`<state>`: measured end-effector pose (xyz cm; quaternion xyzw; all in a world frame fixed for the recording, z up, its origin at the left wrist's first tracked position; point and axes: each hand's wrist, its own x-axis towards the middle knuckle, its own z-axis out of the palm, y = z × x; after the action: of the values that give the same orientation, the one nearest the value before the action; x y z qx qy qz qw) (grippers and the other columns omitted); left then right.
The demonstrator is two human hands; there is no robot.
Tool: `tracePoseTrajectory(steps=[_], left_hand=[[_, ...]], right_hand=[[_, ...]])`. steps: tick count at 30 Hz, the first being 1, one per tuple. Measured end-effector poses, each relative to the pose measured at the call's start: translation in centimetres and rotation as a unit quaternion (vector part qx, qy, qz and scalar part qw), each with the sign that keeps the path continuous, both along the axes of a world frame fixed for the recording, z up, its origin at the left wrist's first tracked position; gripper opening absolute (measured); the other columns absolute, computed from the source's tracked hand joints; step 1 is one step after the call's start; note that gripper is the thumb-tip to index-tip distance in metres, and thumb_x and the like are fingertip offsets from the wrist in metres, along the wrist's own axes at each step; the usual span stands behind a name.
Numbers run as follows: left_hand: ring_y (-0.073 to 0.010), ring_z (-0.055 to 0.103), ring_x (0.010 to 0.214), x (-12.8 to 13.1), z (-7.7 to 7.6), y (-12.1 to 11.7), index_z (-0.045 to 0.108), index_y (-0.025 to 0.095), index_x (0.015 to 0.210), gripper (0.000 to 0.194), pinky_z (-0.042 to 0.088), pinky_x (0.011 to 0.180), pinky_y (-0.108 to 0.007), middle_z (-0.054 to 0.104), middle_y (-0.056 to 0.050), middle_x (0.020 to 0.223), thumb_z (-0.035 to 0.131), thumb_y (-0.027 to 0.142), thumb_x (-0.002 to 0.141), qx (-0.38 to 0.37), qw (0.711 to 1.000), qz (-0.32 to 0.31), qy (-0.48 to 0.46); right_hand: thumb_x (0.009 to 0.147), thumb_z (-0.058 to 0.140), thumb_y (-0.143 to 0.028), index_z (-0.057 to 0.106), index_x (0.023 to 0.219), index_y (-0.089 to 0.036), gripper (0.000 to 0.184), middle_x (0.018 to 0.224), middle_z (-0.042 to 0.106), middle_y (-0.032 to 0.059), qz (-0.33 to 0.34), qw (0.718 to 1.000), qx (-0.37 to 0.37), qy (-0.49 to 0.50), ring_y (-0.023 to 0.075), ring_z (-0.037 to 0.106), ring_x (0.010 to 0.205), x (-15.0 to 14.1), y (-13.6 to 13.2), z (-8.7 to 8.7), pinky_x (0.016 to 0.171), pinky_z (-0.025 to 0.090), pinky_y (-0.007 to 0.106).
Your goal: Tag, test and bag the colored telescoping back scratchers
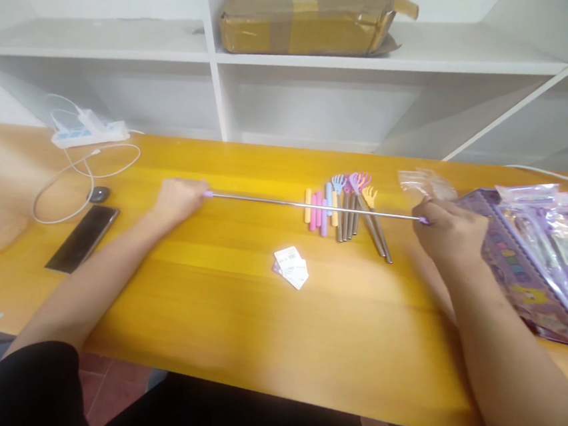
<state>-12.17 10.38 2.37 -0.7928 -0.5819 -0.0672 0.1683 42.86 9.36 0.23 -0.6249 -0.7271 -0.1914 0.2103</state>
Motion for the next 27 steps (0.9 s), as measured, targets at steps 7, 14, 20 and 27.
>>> tracePoseTrajectory(steps=[7, 14, 20, 27], left_hand=[[-0.0241, 0.071, 0.066, 13.2, 0.2, -6.0, 0.075, 0.016, 0.095, 0.025, 0.035, 0.055, -0.031, 0.074, -0.011, 0.077, 0.053, 0.022, 0.104, -0.157, 0.983, -0.09, 0.003], [-0.0227, 0.071, 0.068, 10.9, -0.2, -5.8, 0.073, 0.015, 0.09, 0.032, 0.035, 0.054, -0.03, 0.074, -0.012, 0.076, 0.048, 0.025, 0.108, -0.114, 0.984, -0.135, -0.005], [-0.0197, 0.062, 0.058, 10.9, -0.9, -5.8, 0.071, 0.016, 0.081, 0.034, 0.022, 0.049, -0.031, 0.069, -0.007, 0.069, 0.049, 0.021, 0.106, -0.047, 0.98, -0.193, -0.015], [-0.0164, 0.059, 0.056, 10.3, -1.6, -5.6, 0.07, 0.017, 0.078, 0.032, 0.017, 0.051, -0.032, 0.066, -0.004, 0.064, 0.051, 0.016, 0.104, 0.012, 0.973, -0.23, -0.026]], right_hand=[[0.091, 0.046, -0.006, 0.065, 0.086, -0.017, 0.022, 0.072, 0.061, 0.0051, 0.197, 0.975, -0.083, -0.055, 0.015, 0.039, 0.058, -18.1, -5.7, 0.1, 0.059, 0.016, 0.032], [0.093, 0.052, -0.01, 0.064, 0.083, -0.017, 0.017, 0.071, 0.062, 0.005, 0.223, 0.971, -0.065, -0.057, 0.0157, 0.042, 0.059, -17.9, -6.1, -0.3, 0.059, 0.014, 0.032], [0.092, 0.054, -0.01, 0.061, 0.077, -0.018, 0.018, 0.07, 0.061, 0.0032, 0.25, 0.966, 0.003, -0.059, 0.0149, 0.041, 0.06, -17.8, -6.2, -0.9, 0.06, 0.017, 0.032], [0.096, 0.055, -0.011, 0.058, 0.076, -0.019, 0.021, 0.073, 0.063, 0.0036, 0.269, 0.961, 0.041, -0.053, 0.0152, 0.044, 0.062, -17.5, -6.1, -1.4, 0.062, 0.021, 0.032]])
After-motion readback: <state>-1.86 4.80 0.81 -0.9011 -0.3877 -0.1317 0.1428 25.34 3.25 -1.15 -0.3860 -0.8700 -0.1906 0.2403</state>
